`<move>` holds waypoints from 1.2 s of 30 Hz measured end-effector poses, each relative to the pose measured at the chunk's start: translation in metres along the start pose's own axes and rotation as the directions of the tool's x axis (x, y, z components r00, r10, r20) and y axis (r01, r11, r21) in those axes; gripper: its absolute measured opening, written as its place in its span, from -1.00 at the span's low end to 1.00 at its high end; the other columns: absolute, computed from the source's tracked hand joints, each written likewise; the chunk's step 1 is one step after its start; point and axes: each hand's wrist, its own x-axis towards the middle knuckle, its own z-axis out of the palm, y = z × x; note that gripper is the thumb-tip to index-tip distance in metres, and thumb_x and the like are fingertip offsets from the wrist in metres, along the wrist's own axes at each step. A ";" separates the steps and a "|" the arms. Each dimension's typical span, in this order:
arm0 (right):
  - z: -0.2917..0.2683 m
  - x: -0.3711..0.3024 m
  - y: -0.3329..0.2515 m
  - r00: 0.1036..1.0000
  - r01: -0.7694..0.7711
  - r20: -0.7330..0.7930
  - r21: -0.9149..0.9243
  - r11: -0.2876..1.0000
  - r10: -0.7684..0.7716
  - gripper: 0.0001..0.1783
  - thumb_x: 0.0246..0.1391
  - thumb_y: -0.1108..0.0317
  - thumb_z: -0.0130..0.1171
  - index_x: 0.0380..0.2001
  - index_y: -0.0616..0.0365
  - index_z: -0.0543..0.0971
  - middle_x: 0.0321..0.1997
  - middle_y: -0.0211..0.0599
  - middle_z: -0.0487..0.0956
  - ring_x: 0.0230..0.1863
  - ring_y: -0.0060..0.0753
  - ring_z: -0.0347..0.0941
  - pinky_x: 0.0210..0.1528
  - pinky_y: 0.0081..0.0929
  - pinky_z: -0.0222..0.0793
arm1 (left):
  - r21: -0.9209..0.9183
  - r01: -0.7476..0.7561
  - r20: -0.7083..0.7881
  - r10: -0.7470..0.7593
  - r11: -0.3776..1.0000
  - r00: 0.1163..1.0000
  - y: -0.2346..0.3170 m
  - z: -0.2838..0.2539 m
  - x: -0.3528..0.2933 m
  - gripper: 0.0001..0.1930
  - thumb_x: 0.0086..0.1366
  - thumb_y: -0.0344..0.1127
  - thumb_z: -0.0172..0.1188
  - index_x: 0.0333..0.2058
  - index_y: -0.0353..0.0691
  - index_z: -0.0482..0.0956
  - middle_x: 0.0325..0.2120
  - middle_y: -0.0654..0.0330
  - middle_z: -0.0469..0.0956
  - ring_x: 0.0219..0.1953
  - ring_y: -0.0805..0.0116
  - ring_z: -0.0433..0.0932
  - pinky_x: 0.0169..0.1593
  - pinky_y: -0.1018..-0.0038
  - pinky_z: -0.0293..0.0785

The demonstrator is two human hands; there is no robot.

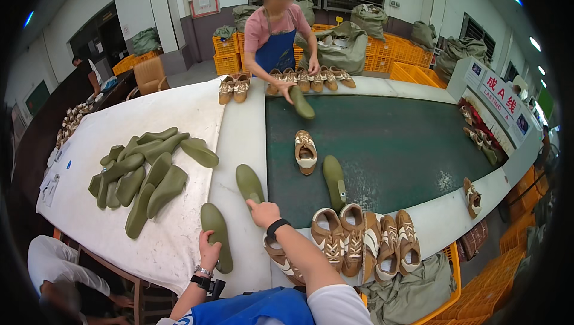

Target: The person inserts green shoe lasts into brown slip-on shoes on a conveyor belt, ties the laces, and places the shoes back on the belt. They repeat this process for multiple pairs while other workers handle materials nearby.

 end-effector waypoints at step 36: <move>0.017 -0.094 0.043 0.992 0.056 0.100 0.210 0.976 -0.078 -0.73 -0.10 0.17 0.15 -0.33 0.05 0.58 -0.40 -0.09 0.60 -0.29 0.02 0.55 -0.29 -0.10 0.43 | 0.126 -0.196 0.192 0.170 0.972 0.967 0.021 0.022 0.006 -0.52 0.16 -0.38 0.07 0.07 -0.40 0.32 -0.03 -0.20 0.41 -0.03 -0.05 0.41 0.05 0.27 0.33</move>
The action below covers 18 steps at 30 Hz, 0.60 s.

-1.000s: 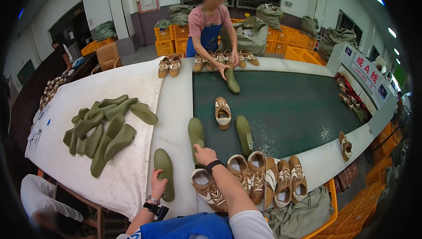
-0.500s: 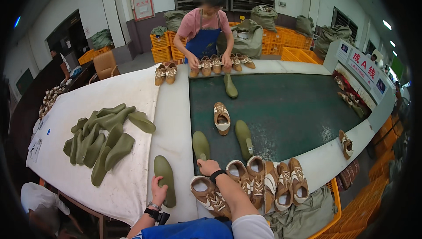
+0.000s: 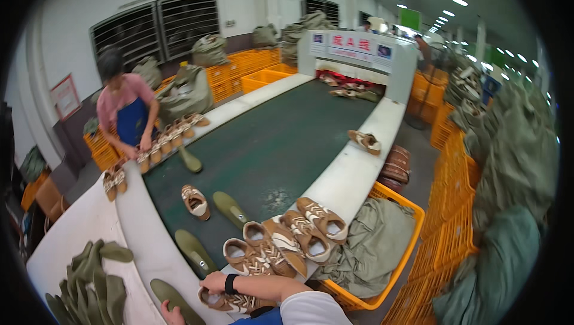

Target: The person inserts green shoe lasts into brown slip-on shoes on a conveyor belt, ties the laces, and places the shoes back on the belt. They repeat this process for multiple pairs while other workers handle materials nearby.

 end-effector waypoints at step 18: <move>-0.092 -0.084 -0.003 0.769 0.199 -0.220 0.975 0.102 0.600 -0.57 0.09 0.48 -0.04 0.07 0.18 0.28 -0.21 -0.28 0.48 -0.34 -0.52 0.44 -0.43 -0.52 0.47 | -0.587 -0.127 0.207 0.301 0.799 0.931 0.126 -0.019 0.000 -0.58 0.19 -0.38 0.06 0.05 -0.31 0.34 0.10 -0.09 0.28 0.13 0.00 0.29 0.16 0.30 0.23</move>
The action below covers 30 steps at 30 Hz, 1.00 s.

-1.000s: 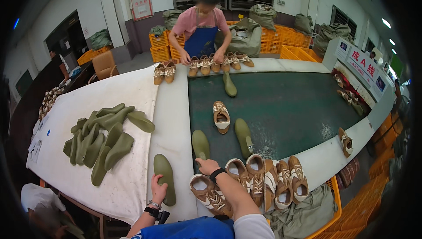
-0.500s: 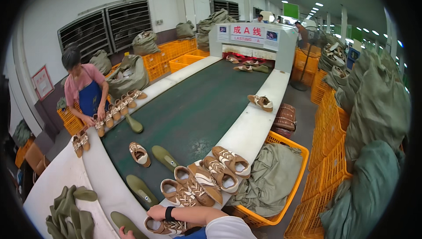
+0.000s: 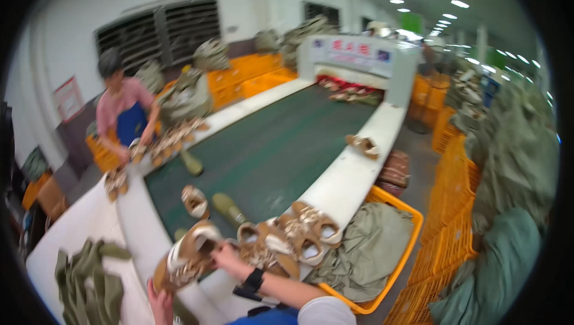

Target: The person inserts green shoe lasts into brown slip-on shoes on a conveyor belt, ties the laces, and places the shoes back on the belt. They repeat this process for multiple pairs while other workers handle materials nearby.

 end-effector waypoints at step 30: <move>0.030 -0.063 -0.018 0.714 0.656 0.510 -0.727 0.204 -0.480 -0.61 -0.12 0.44 0.22 -0.12 0.20 0.52 -0.28 -0.19 0.47 -0.32 -0.10 0.45 -0.28 -0.33 0.40 | 0.618 -0.129 -0.159 0.284 0.775 0.946 0.023 0.047 0.001 -0.49 0.10 -0.20 0.30 -0.04 -0.32 0.37 0.00 -0.08 0.31 0.05 0.11 0.33 0.02 0.27 0.34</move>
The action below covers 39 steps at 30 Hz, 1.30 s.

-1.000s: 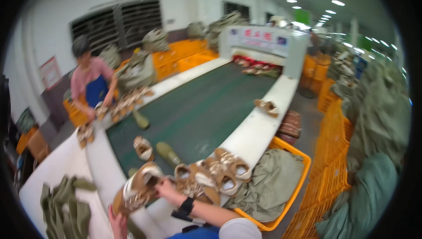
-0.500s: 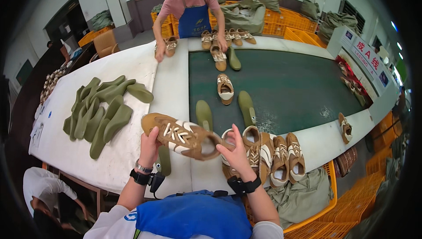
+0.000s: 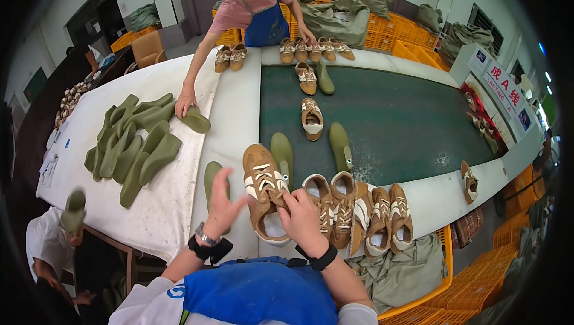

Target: The person inserts green shoe lasts into brown slip-on shoes on a conveyor belt, ties the laces, and places the shoes back on the belt. They repeat this process for multiple pairs while other workers handle materials nearby.

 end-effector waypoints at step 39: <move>0.006 0.005 -0.017 0.995 -0.066 0.092 0.335 0.940 0.037 -0.53 -0.01 0.59 0.07 0.02 0.16 0.31 -0.41 -0.18 0.48 -0.45 -0.39 0.47 -0.40 -0.51 0.37 | -0.026 -0.165 0.228 0.166 0.986 0.959 0.031 -0.002 -0.003 -0.67 0.03 -0.64 0.02 -0.18 -0.26 0.51 0.04 0.01 0.39 -0.04 0.00 0.46 -0.07 0.29 0.48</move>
